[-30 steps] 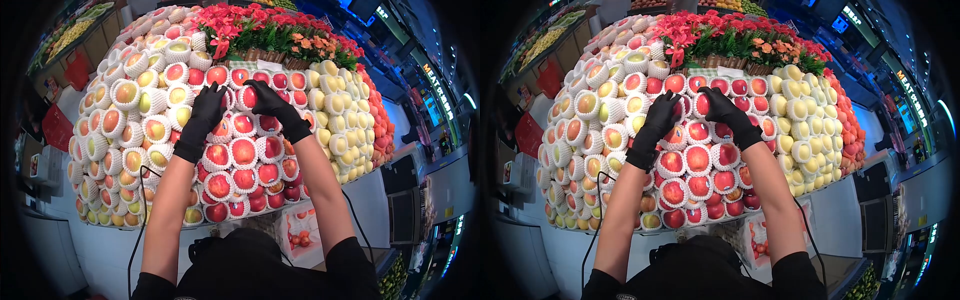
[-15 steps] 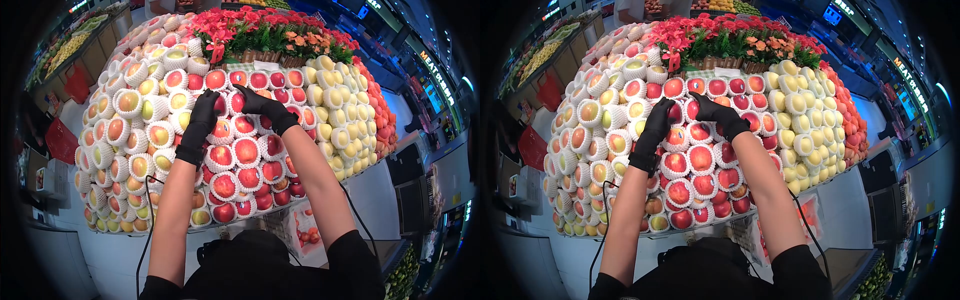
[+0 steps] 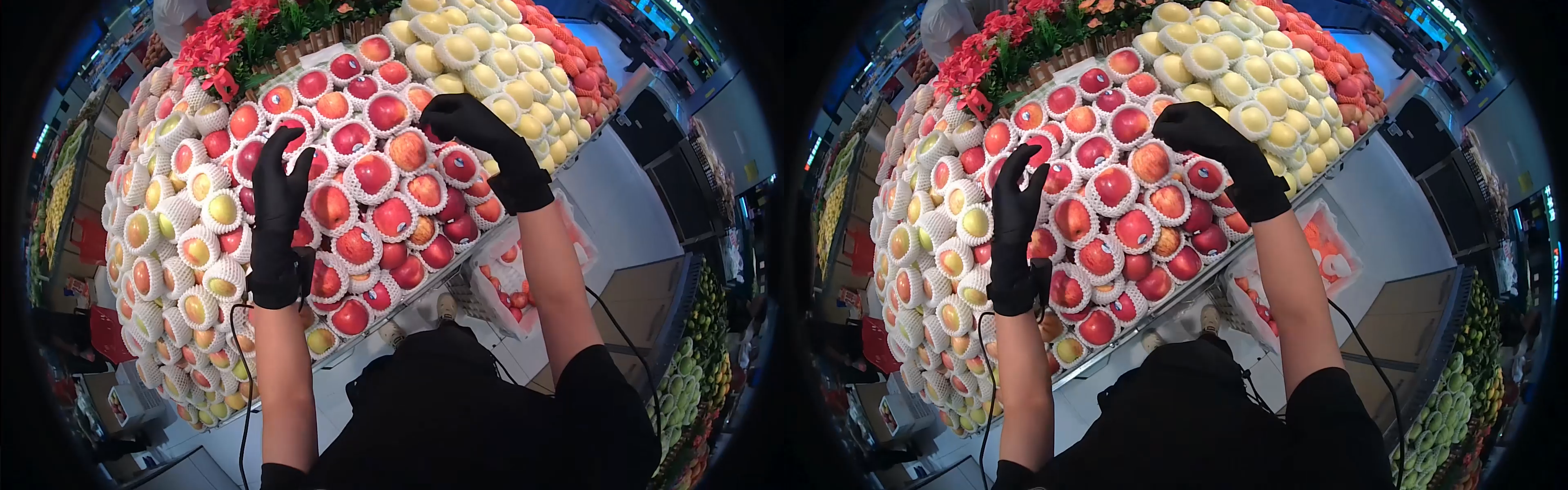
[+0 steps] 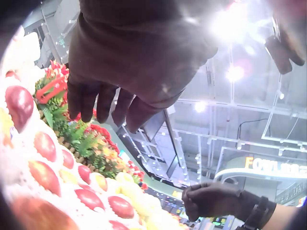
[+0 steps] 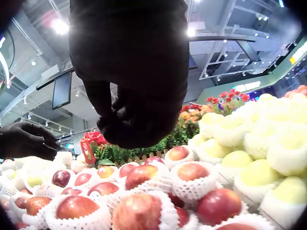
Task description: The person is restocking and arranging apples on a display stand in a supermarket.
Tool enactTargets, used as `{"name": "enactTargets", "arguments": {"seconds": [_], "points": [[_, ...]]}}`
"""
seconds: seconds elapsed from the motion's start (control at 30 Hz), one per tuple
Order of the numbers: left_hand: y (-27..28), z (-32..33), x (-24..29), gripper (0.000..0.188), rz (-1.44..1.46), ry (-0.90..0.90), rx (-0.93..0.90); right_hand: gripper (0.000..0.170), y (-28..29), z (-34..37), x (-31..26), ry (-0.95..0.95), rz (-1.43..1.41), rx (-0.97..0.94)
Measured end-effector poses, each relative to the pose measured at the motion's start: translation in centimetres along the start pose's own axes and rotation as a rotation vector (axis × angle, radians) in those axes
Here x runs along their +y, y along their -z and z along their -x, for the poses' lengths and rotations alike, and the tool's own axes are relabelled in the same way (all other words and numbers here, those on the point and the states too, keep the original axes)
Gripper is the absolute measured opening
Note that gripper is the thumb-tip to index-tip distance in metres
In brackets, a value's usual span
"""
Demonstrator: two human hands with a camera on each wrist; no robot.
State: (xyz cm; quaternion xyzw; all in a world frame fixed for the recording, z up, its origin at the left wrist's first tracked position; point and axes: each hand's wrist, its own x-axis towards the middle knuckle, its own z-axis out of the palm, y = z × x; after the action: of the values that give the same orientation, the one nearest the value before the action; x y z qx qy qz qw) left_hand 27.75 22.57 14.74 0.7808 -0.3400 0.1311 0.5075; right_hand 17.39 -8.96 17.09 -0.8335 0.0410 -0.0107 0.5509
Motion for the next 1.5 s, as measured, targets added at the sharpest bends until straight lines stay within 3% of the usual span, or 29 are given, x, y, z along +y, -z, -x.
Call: {"name": "enactTargets", "arguments": {"seconds": [0.07,0.13,0.17,0.27,0.3,0.4,0.43,0.47,0.53,0.57,0.6,0.67,0.7,0.73,0.77,0.93,1.2,1.4,1.43,1.5], "points": [[-1.9,0.7,1.9,0.027,0.223,0.114,-0.146,0.028,1.8,4.7,2.3,-0.025,0.038,0.162],[-4.2,1.2,4.4,0.029,0.322,0.156,-0.262,0.037,3.9,9.2,4.6,-0.185,0.202,0.246],[-5.8,1.5,5.2,0.030,0.305,0.150,-0.297,0.045,5.0,11.2,7.0,-0.300,0.137,0.289],[-10.3,2.7,8.3,0.031,0.438,0.193,-0.460,0.047,7.5,17.5,13.2,-0.519,0.018,0.455],[-12.1,3.1,9.0,0.030,0.417,0.218,-0.502,0.047,7.8,19.7,15.6,-0.426,0.089,0.518],[-17.8,4.6,10.5,0.031,0.472,0.232,-0.537,0.045,8.8,25.9,26.9,-0.532,-0.077,0.596],[-19.6,5.2,11.1,0.030,0.450,0.231,-0.573,0.042,8.5,27.9,29.4,-0.548,-0.025,0.615],[-21.3,5.6,11.9,0.032,0.400,0.205,-0.638,0.037,8.5,30.1,34.5,-0.366,0.321,0.475],[-24.8,7.1,12.5,0.031,0.439,0.286,-0.732,0.032,6.7,32.5,36.5,-0.667,-0.020,0.575],[-26.3,7.7,13.2,0.030,0.416,0.257,-0.757,0.028,5.5,33.9,39.8,-0.639,-0.119,0.586],[-27.6,8.3,13.4,0.030,0.396,0.257,-0.791,0.022,5.3,34.8,39.1,-0.780,-0.313,0.557],[-30.2,9.4,13.7,0.030,0.357,0.253,-0.852,0.022,2.6,36.4,45.4,-0.609,-0.238,0.611],[-31.3,9.9,14.2,0.030,0.340,0.301,-0.884,0.034,1.5,36.2,46.4,-0.614,0.078,0.598],[-32.3,10.5,14.5,0.031,0.364,0.343,-0.916,0.056,0.7,35.9,47.7,-0.652,0.194,0.527],[-33.2,11.2,14.6,0.032,0.363,0.324,-0.935,0.063,-0.6,35.3,49.0,-0.632,0.255,0.561],[-36.1,13.7,14.3,0.035,0.325,0.366,-0.982,0.093,-2.3,30.5,48.2,-0.734,0.431,0.443],[-36.0,15.9,13.2,0.035,0.217,0.429,-0.940,0.071,-4.8,26.8,51.0,-0.715,0.677,0.446],[-34.7,15.9,12.9,0.037,0.250,0.471,-0.915,0.076,-3.1,28.0,49.0,-0.828,0.403,0.477],[-34.4,15.7,12.9,0.038,0.258,0.480,-0.921,0.086,-3.1,28.4,48.7,-0.841,0.327,0.559],[-33.8,15.4,13.2,0.038,0.285,0.487,-0.913,0.083,-3.1,30.1,48.0,-0.776,0.271,0.684]]}}
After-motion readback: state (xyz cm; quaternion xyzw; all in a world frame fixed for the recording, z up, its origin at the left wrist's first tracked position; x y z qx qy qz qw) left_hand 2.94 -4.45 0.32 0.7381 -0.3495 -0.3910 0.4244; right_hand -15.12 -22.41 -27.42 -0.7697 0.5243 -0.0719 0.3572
